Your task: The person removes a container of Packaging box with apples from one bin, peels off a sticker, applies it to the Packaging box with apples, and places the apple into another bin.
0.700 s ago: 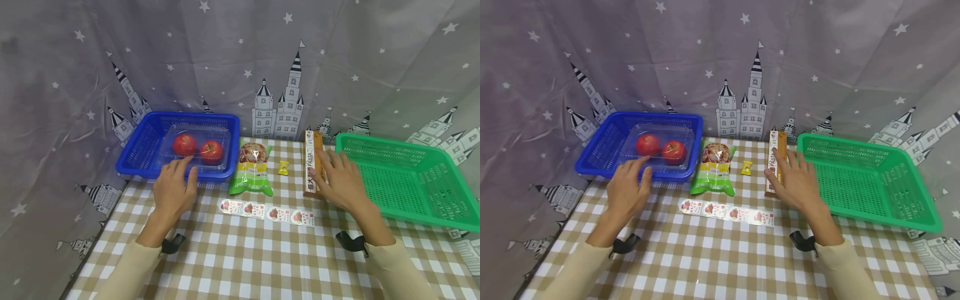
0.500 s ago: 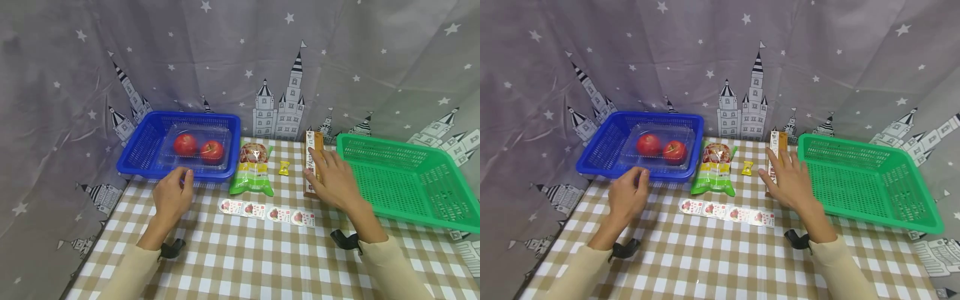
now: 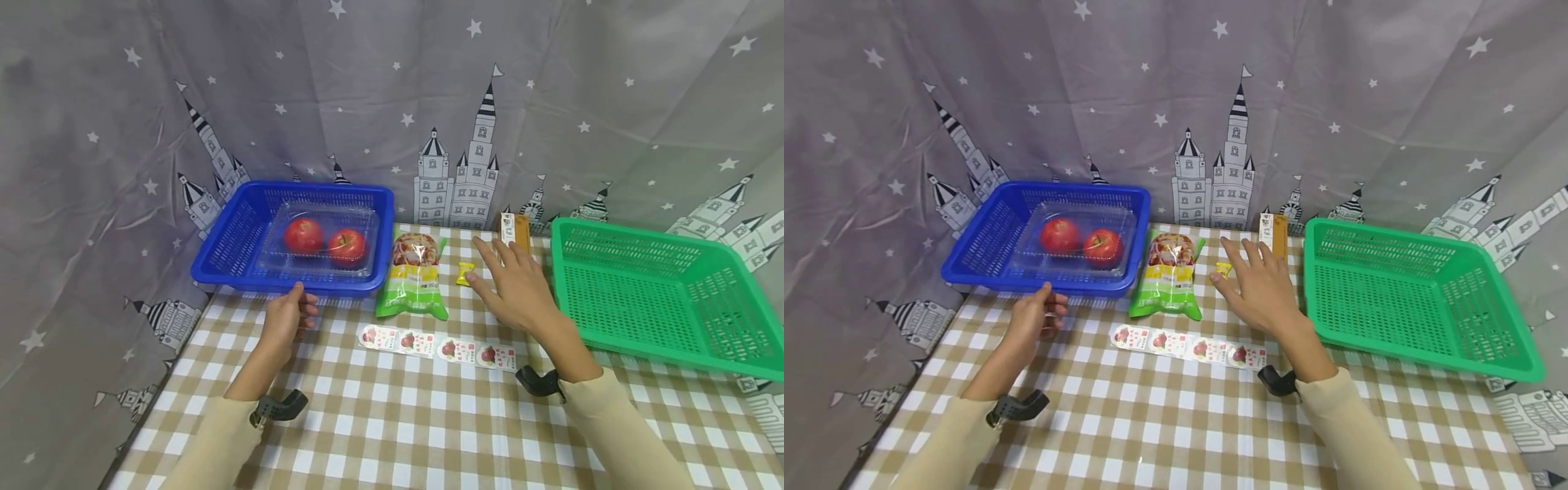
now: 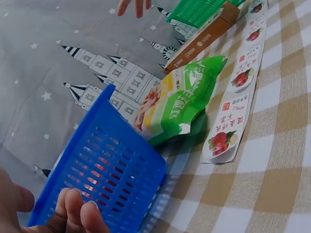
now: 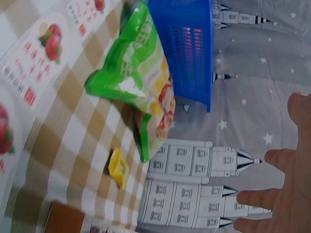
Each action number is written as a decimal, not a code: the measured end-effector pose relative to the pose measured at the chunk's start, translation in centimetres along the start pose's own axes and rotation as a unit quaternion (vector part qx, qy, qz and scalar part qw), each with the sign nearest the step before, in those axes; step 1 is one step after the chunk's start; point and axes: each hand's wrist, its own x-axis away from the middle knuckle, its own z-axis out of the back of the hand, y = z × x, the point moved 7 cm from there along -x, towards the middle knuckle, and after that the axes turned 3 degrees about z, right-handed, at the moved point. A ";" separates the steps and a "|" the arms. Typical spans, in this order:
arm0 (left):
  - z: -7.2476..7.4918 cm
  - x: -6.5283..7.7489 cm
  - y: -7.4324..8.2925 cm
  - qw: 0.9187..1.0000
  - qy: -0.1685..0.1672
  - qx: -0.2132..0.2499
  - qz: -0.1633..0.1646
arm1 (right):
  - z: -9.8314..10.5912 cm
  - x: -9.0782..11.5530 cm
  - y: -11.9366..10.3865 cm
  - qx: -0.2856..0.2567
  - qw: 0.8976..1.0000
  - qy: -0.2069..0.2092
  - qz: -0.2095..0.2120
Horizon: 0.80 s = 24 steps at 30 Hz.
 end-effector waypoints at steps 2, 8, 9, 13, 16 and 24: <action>-0.1 -0.2 -0.2 1.000 -0.008 0.003 0.018 | -0.2 -0.4 -0.5 -0.005 1.000 0.001 0.009; -0.2 -0.6 -0.6 0.999 -0.022 0.039 0.020 | -0.5 -1.3 -2.1 -0.023 0.999 0.004 0.034; -0.2 -0.7 -0.5 0.999 -0.023 0.043 0.017 | -0.5 -1.5 -2.4 -0.026 0.999 0.004 0.037; -0.1 -0.7 -0.2 0.998 -0.025 0.061 0.012 | -0.9 -2.9 -3.7 -0.040 0.998 0.002 0.043; 0.0 -0.8 -0.1 0.997 -0.026 0.073 0.015 | -1.0 -4.3 -4.9 -0.056 0.997 -0.001 0.049; 0.0 -0.9 -0.3 0.995 -0.021 0.090 0.026 | -1.6 -8.1 -8.5 -0.119 0.990 -0.017 0.073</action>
